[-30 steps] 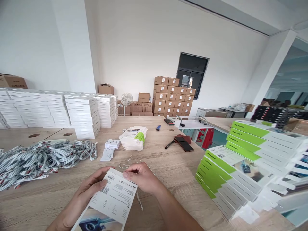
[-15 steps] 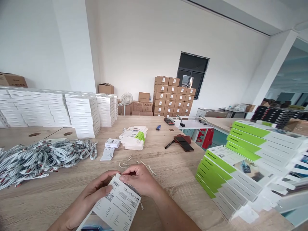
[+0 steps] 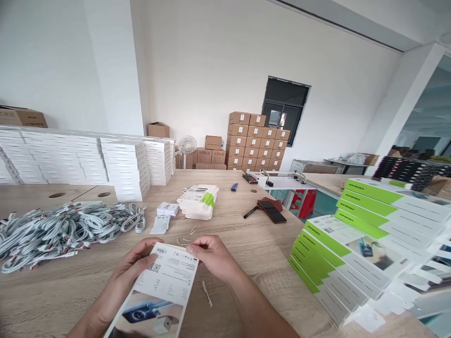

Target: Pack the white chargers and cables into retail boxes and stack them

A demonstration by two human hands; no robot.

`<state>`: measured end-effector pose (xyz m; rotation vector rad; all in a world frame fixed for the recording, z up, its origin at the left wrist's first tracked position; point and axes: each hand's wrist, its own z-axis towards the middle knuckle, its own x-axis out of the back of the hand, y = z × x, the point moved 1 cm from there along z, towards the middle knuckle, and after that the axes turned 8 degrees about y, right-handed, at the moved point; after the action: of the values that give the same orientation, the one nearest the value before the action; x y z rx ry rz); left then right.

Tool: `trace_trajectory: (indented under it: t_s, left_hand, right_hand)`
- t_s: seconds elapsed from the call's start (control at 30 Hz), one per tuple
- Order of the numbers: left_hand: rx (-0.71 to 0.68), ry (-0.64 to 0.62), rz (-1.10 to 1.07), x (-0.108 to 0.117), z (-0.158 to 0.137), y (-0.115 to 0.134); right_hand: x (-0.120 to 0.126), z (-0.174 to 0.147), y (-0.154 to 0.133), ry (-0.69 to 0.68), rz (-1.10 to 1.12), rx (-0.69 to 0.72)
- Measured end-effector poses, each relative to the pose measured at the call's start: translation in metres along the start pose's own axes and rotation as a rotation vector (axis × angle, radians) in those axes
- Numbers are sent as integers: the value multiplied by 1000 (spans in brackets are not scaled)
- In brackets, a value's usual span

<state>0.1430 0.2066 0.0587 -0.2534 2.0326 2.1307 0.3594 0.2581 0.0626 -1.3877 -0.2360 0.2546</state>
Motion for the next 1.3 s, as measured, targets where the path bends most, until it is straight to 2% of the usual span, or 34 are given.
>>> trace_trajectory:
  t_s: [0.07, 0.3, 0.5, 0.6, 0.67, 0.73, 0.8, 0.9, 0.97, 1.03, 1.17, 1.23, 1.3]
  left_hand:
    - [-8, 57, -25, 3, 3, 0]
    - [23, 85, -133, 2, 2, 2]
    - [13, 206, -221, -3, -1, 11]
    - [-10, 259, -195, -4, 2, 9]
    - [-81, 308, -124, -3, 6, 6]
    - [-173, 368, -68, 1, 11, 5]
    - [-245, 444, -55, 6, 14, 5]
    - [-286, 564, -59, 9, 17, 8]
    - [-285, 602, -57, 7, 17, 8]
    - [-270, 578, -54, 1, 16, 6]
    - [-246, 425, -76, -11, 8, 1]
    - [-243, 364, -95, -13, 6, -2]
    - [-228, 304, -123, -11, 9, -6]
  right_hand:
    - [1, 1, 0, 22, 47, -26]
    - [-2, -6, -6, -2, 207, -66]
    - [-9, -10, -17, -15, 44, 146]
    - [-14, -9, -10, 39, 30, 114]
    - [-16, -10, -6, 115, 26, 80]
    - [-19, -13, -5, 182, -79, 102]
    - [-22, -18, -9, 204, -303, 188]
    - [-30, -25, -14, 193, -688, 294]
    - [-37, -28, -14, 192, -864, 305]
    - [-44, -30, -14, 206, -962, 308]
    - [-52, -33, -22, 232, -996, 316]
    - [-44, -36, -35, 270, -998, 352]
    - [-25, -43, -53, 319, -1038, 375]
